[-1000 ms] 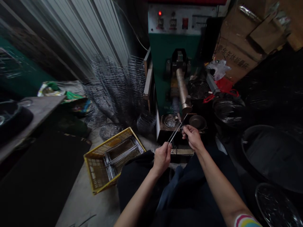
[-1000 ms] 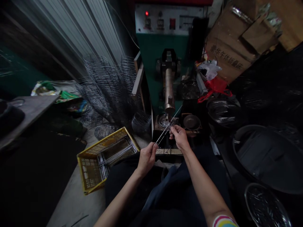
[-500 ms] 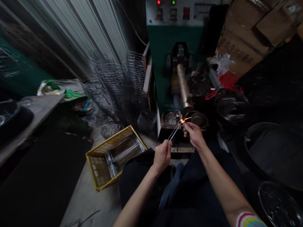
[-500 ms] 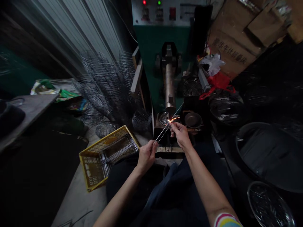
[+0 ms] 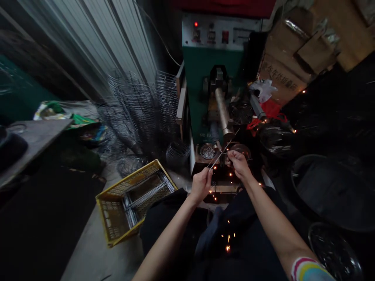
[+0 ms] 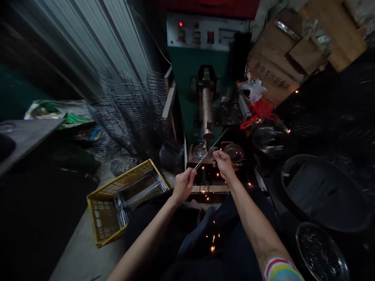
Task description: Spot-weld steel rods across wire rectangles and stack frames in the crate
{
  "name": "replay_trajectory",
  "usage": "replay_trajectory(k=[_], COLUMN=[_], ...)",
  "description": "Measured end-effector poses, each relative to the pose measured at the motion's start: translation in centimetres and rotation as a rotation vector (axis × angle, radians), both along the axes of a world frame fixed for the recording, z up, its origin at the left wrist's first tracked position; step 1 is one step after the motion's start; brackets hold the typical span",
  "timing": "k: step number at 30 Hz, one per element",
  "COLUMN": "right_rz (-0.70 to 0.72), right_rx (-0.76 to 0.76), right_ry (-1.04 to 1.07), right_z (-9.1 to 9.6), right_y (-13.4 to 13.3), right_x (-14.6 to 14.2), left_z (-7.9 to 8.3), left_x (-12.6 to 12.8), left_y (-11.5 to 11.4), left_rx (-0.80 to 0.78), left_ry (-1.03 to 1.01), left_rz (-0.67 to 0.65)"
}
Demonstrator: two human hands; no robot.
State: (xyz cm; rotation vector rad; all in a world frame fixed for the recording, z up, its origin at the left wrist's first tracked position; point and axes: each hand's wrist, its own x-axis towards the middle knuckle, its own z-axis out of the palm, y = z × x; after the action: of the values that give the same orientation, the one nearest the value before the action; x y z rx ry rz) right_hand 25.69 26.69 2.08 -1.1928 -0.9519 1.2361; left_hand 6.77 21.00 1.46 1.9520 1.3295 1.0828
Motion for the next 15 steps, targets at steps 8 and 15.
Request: replay_trajectory(k=[8, 15], right_rz=[0.010, 0.055], right_rx=[-0.006, -0.044], right_ry=[0.050, 0.031], right_z=[0.4, 0.2], right_y=[0.9, 1.2], right_x=[0.0, 0.5], left_z=[-0.2, 0.3], left_x=[0.1, -0.1], left_y=[1.2, 1.1], left_rx=[-0.010, -0.046], left_ry=[-0.021, -0.032], left_rz=[0.009, 0.006])
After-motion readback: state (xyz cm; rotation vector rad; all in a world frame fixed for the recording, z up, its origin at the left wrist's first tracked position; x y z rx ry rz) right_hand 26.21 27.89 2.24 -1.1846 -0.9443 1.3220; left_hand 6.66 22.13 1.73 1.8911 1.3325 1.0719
